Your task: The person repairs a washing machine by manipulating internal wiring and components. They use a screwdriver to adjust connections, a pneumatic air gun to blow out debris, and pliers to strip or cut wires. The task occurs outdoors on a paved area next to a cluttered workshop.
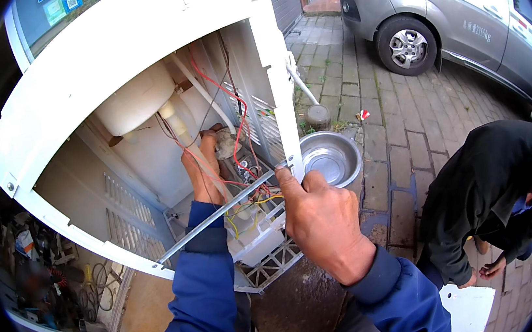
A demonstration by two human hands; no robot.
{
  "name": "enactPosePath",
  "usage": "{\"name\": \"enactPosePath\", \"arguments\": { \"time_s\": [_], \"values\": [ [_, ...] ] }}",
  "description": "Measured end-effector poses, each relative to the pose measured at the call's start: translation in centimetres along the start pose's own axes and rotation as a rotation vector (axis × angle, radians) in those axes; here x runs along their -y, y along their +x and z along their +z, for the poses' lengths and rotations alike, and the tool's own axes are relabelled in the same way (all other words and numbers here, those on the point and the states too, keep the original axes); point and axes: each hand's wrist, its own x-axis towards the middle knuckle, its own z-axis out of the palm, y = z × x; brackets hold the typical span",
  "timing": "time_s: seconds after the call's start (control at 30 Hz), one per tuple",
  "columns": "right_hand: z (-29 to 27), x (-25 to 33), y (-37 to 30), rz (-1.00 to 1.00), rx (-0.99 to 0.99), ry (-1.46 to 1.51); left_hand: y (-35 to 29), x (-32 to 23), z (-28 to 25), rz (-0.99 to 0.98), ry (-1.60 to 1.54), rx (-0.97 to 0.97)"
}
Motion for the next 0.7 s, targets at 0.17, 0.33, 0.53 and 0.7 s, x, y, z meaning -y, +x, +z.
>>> {"name": "enactPosePath", "arguments": {
  "time_s": [0.17,0.33,0.53,0.7],
  "values": [
    [0.9,0.0,-0.6,-0.088,-0.072,-0.136,-0.1,0.2,-0.3,-0.08,-0.042,-0.009],
    [-0.1,-0.2,-0.1,-0.075,-0.022,-0.096,0.5,1.0,-0.3,-0.045,-0.084,-0.022],
    [-4.2,-0.3,2.6,-0.005,0.146,0.156,-0.5,-0.5,-0.2,-0.057,-0.076,-0.006],
    [-3.8,-0.2,2.7,-0.013,0.162,0.106,-0.5,0.0,0.1,-0.075,-0.108,0.028]
  ]
}}
